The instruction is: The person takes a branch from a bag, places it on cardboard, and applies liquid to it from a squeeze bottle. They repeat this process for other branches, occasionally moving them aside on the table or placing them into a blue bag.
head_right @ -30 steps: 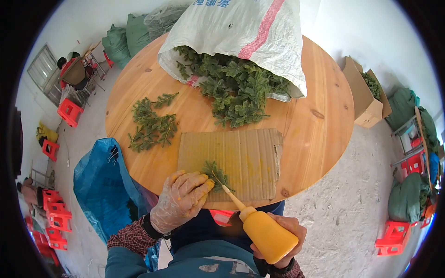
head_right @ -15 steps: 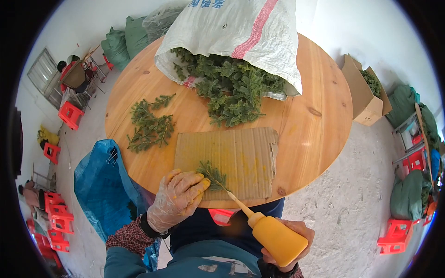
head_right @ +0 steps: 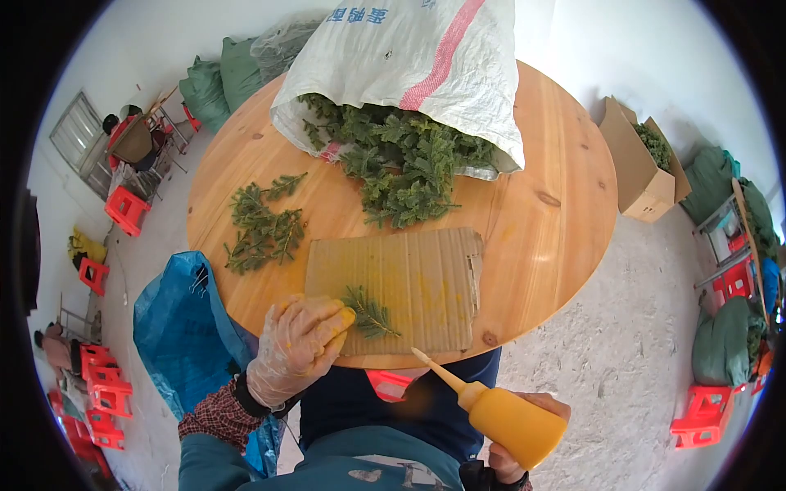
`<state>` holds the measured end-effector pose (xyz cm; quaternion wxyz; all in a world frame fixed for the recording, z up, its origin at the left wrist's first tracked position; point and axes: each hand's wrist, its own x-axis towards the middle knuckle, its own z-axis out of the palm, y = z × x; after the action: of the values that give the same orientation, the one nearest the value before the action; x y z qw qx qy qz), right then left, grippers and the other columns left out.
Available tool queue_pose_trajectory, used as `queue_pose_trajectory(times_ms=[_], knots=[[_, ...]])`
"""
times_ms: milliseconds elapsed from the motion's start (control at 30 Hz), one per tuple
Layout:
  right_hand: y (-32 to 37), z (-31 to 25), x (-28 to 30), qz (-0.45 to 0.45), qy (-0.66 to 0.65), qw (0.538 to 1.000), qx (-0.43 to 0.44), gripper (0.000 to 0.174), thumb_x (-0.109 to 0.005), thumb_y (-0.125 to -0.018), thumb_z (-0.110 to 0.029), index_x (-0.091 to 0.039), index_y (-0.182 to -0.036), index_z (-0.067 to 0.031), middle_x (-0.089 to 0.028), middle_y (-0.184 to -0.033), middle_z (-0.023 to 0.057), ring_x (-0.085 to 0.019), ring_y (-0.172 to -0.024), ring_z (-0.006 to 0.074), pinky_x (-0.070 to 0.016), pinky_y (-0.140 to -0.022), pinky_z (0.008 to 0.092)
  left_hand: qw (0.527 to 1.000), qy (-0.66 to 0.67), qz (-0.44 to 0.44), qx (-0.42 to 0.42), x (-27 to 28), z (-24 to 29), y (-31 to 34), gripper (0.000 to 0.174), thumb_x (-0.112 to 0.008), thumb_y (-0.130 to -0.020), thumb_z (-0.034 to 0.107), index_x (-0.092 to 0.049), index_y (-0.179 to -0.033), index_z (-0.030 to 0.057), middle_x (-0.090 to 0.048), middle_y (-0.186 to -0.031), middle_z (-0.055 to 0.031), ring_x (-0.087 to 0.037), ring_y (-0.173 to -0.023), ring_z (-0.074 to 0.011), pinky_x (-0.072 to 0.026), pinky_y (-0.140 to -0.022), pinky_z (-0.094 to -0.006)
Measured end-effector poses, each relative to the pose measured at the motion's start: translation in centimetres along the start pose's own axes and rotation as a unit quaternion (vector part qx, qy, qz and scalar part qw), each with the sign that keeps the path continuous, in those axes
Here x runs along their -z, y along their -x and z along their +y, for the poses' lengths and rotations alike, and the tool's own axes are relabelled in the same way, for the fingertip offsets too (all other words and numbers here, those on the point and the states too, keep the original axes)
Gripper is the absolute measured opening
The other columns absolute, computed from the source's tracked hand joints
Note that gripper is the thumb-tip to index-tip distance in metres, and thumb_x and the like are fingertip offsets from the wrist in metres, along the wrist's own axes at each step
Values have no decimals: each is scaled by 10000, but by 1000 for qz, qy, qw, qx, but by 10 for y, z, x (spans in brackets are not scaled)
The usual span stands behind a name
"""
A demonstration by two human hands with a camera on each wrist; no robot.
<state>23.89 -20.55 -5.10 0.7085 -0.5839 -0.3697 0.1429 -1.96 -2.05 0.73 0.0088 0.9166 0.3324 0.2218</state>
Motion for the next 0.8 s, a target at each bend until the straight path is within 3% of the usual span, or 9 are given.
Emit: queue_pose_trajectory(times_ms=[100,167,300,567,667,800], knots=[[-2,7,11,-44,98,994,15,864,-613,-821,-744,-533,-1176,40,-490,-1098,124,-692,-823,263,-584,-630,326,1000,-21,-10,-18,6,1,-21,400,-708,-807,123,-649,-1202,121,-617,-1140,-59,-599,-1096,-234,-394,-1042,-445],[-4,5,7,-45,71,996,-1,881,-612,-813,-754,-520,-1185,40,-484,-1108,118,-696,-810,263,-583,-600,321,999,-35,-11,-26,7,-2,-26,397,-702,-810,132,-645,-1203,118,-618,-1122,-60,-600,-1084,-233,-392,-1045,-445],[-10,1,-3,-29,11,999,-37,925,-607,-798,-775,-477,-1220,38,-471,-1135,107,-703,-788,261,-582,-542,309,985,-110,-101,-91,-2,-14,-30,381,-623,-876,195,-609,-1243,94,-602,-1116,-79,-575,-1106,-241,-390,-1052,-443],[-14,17,6,19,-13,999,-37,949,-614,-806,-765,-399,-1300,17,-479,-1137,107,-688,-806,249,-575,-549,304,988,-114,-86,-62,8,-29,-34,309,-624,-876,272,-632,-1130,97,-605,-1024,-64,-582,-1046,-242,-393,-1029,-433],[-14,14,5,28,-16,999,-40,947,-612,-809,-764,-398,-1307,13,-484,-1134,106,-683,-808,246,-572,-549,300,998,-23,-38,-39,6,-21,-38,256,-671,-846,225,-645,-1069,101,-617,-979,-95,-594,-990,-279,-404,-1003,-438],[-16,14,7,37,-25,999,-31,941,-617,-811,-757,-398,-1311,9,-490,-1134,106,-685,-821,250,-572,-549,296,994,-53,-91,-10,-4,-20,-45,217,-664,-847,233,-650,-1023,108,-614,-979,-96,-590,-960,-285,-418,-932,-431]])
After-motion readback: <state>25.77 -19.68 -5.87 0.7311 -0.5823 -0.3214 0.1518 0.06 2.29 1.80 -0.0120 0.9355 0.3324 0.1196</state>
